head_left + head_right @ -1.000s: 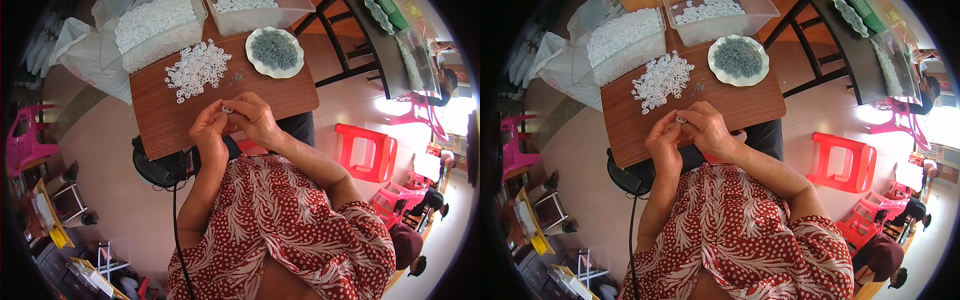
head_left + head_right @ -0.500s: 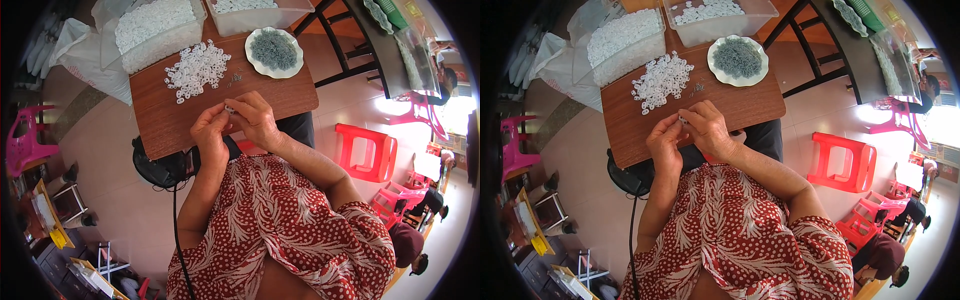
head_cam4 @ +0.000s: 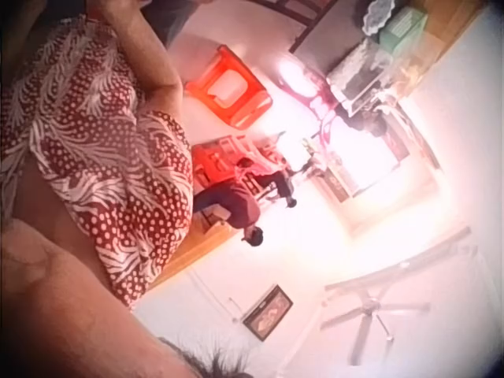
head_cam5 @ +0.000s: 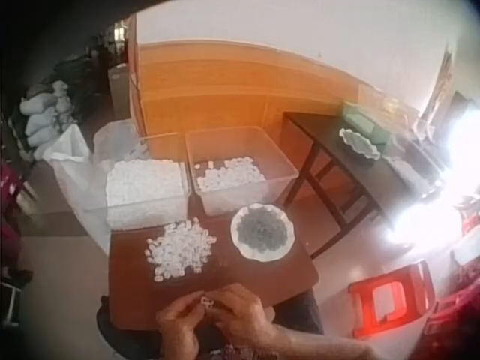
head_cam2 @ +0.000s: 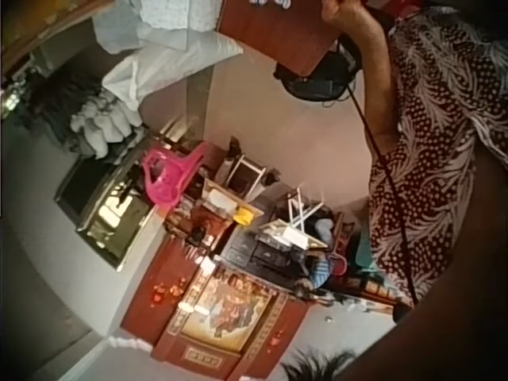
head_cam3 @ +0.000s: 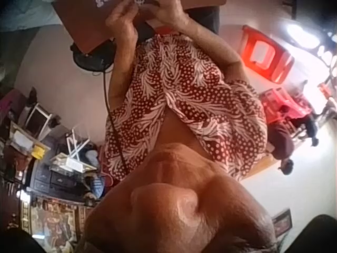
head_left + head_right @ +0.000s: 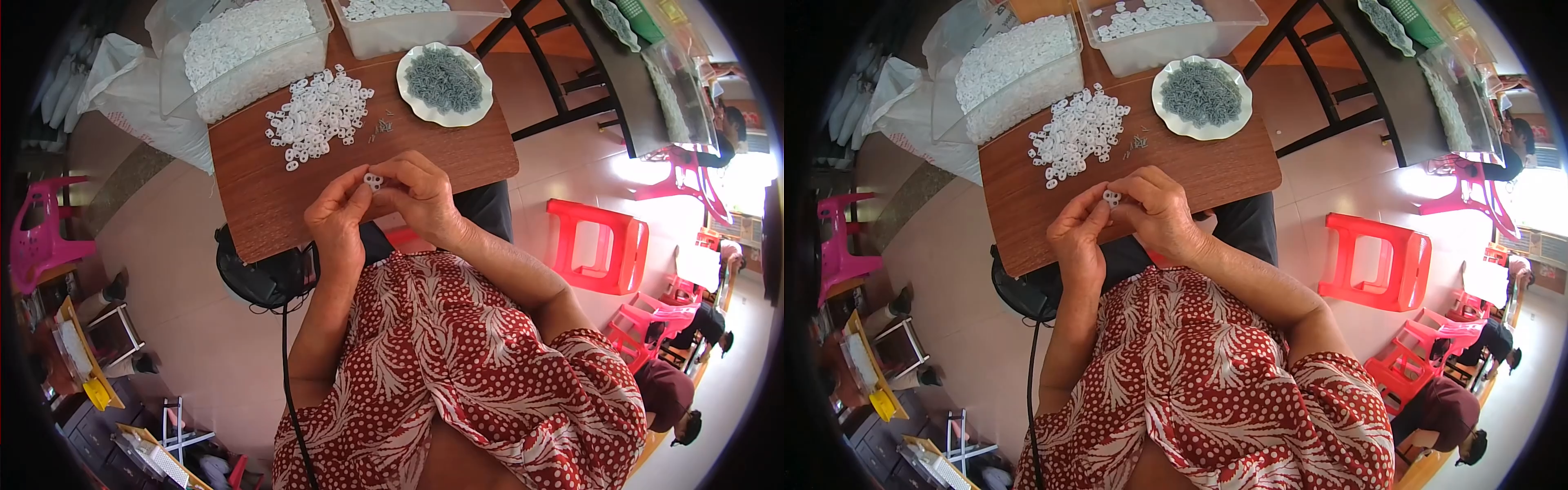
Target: The recorder is assembling small white plastic rings with metal hooks at a workstation.
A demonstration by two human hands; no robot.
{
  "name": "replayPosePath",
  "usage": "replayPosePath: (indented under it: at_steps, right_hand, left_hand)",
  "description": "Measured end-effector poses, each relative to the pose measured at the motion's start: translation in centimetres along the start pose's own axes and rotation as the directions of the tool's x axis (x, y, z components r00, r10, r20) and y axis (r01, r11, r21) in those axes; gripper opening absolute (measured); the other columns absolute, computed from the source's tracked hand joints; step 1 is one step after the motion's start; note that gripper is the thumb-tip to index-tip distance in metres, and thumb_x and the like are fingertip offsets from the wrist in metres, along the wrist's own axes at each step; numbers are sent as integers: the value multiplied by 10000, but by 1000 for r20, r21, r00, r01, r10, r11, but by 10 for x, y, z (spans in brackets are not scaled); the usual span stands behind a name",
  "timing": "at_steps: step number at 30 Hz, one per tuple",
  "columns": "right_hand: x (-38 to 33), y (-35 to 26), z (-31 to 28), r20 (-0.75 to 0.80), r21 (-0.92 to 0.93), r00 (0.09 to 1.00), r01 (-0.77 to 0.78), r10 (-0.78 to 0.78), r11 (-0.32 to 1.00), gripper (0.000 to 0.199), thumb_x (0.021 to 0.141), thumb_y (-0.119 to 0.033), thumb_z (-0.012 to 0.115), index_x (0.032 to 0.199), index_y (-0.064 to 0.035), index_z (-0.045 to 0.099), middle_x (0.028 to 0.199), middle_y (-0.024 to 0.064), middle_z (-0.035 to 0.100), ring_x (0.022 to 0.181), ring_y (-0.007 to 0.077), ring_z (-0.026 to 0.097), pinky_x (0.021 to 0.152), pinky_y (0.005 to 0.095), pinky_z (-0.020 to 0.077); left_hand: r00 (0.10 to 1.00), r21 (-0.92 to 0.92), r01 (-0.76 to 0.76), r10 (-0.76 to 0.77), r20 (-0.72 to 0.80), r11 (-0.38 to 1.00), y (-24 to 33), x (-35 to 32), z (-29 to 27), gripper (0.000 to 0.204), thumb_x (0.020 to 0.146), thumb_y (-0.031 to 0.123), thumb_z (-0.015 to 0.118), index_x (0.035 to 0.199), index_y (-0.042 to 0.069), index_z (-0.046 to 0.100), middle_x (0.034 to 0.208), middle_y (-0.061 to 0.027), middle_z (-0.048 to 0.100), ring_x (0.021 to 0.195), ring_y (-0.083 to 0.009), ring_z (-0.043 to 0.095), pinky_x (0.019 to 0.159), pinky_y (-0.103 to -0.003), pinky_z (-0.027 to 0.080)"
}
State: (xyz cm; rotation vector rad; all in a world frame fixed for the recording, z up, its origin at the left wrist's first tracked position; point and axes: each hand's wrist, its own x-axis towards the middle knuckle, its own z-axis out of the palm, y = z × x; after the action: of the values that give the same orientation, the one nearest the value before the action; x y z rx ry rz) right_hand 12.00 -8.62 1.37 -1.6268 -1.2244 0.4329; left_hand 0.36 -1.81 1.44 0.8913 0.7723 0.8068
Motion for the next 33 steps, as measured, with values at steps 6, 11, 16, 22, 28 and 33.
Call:
replayPosePath:
  at_steps: [6, 11, 16, 22, 28, 33]
  right_hand:
    - [-1, -5, 2, 21, 184, 996, -88, 86, 979, 284, 751, 102, 624, 1019, 12, 597, 879, 52, 573, 788, 106, 587, 680, 218, 511]
    - [-3, -7, 2, 60, 290, 984, -176, 165, 941, 257, 792, 86, 599, 1040, 26, 573, 909, 55, 588, 808, 111, 615, 714, 247, 543]
    - [-3, -13, 1, 50, 273, 989, -151, 143, 950, 239, 787, 80, 605, 1019, 23, 583, 868, 46, 602, 807, 107, 618, 702, 229, 527]
    - [-2, -10, 0, -34, 85, 994, 110, -107, 990, 241, 744, 30, 654, 979, -4, 611, 821, 59, 607, 698, 131, 607, 607, 241, 485]
    - [-1, -13, 1, -47, 51, 983, 180, -178, 982, 268, 737, 5, 665, 998, -11, 603, 798, 62, 583, 665, 149, 583, 581, 252, 461]
    - [0, -19, 0, -25, 86, 985, 175, -173, 981, 284, 747, 5, 655, 1023, 2, 586, 791, 59, 565, 661, 146, 562, 582, 248, 448]
  left_hand:
    - [992, -25, -97, 99, 82, 995, -5, -3, -2, 229, 845, 3, 597, 1069, -42, 605, 966, -58, 609, 858, -99, 556, 769, -215, 462]
    - [985, -8, -143, 143, 95, 990, 4, -7, 1, 239, 859, 15, 586, 1093, -32, 595, 960, -53, 603, 888, -109, 556, 803, -225, 465]
    - [961, 122, -272, 262, 91, 955, 1, -10, -1, 233, 866, 48, 585, 1074, -56, 594, 1020, -88, 617, 910, -122, 565, 835, -238, 450]
    - [936, 167, -350, 339, 91, 922, -3, -15, -1, 199, 884, 60, 567, 1066, -14, 603, 974, -40, 600, 884, -102, 555, 785, -226, 451]
    - [911, 163, -411, 400, 96, 897, -2, -16, -1, 196, 886, 81, 572, 1054, -16, 602, 972, -41, 602, 869, -95, 548, 776, -220, 450]
    - [933, 142, -360, 354, 66, 922, 3, -19, 0, 198, 887, 82, 572, 1058, -12, 604, 961, -36, 602, 863, -88, 542, 773, -220, 449]
